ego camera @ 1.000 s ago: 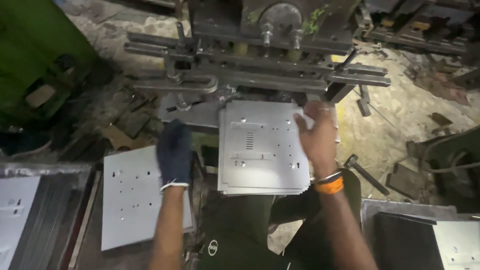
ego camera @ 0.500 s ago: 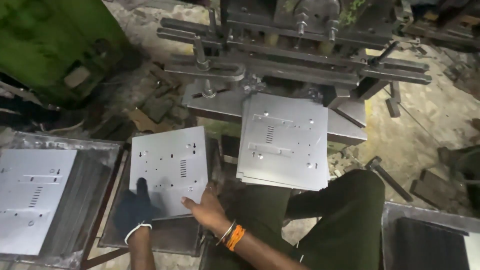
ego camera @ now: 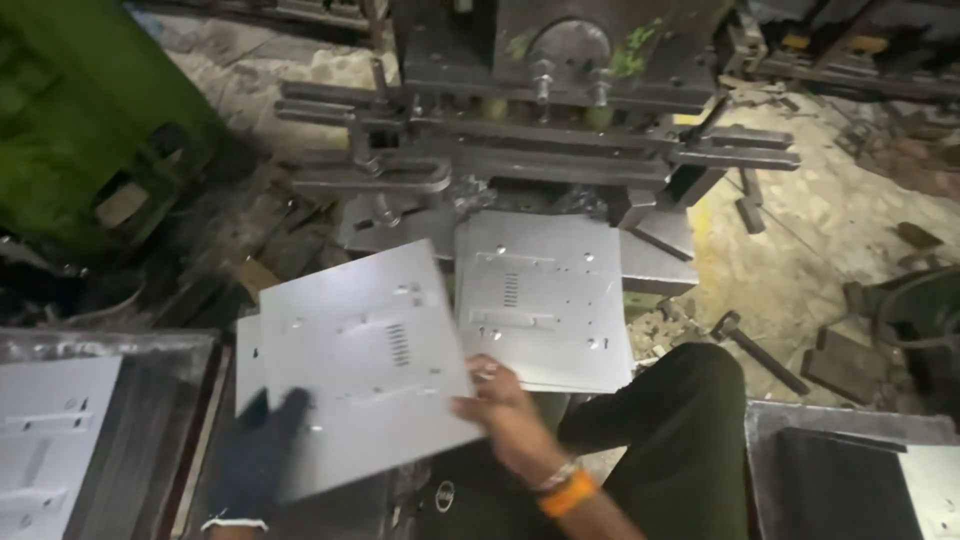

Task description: Placing pre-cut sheet metal parts into an industrial press machine for processing.

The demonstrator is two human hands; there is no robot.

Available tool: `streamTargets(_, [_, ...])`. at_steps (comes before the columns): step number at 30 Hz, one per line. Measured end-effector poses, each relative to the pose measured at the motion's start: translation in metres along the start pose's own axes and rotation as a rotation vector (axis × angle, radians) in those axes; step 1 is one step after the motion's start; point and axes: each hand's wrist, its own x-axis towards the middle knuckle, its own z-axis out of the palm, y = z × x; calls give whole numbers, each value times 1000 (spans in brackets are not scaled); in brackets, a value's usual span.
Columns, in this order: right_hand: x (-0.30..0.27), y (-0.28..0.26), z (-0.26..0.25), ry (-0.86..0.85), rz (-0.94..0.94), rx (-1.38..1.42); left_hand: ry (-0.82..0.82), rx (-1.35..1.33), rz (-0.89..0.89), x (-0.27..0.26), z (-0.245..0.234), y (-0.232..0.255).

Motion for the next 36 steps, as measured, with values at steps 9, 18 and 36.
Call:
streamTargets(9, [3,-100,-119,271,-231,-197,-760,-785,-52,-33,79,202])
streamTargets(18, [93,-174,-162,379,-416,-290,-782,-940,84,71,184,249])
streamTargets(36, [125,-162,-171,414,-468,-410,-587,-905,118,84,180,250])
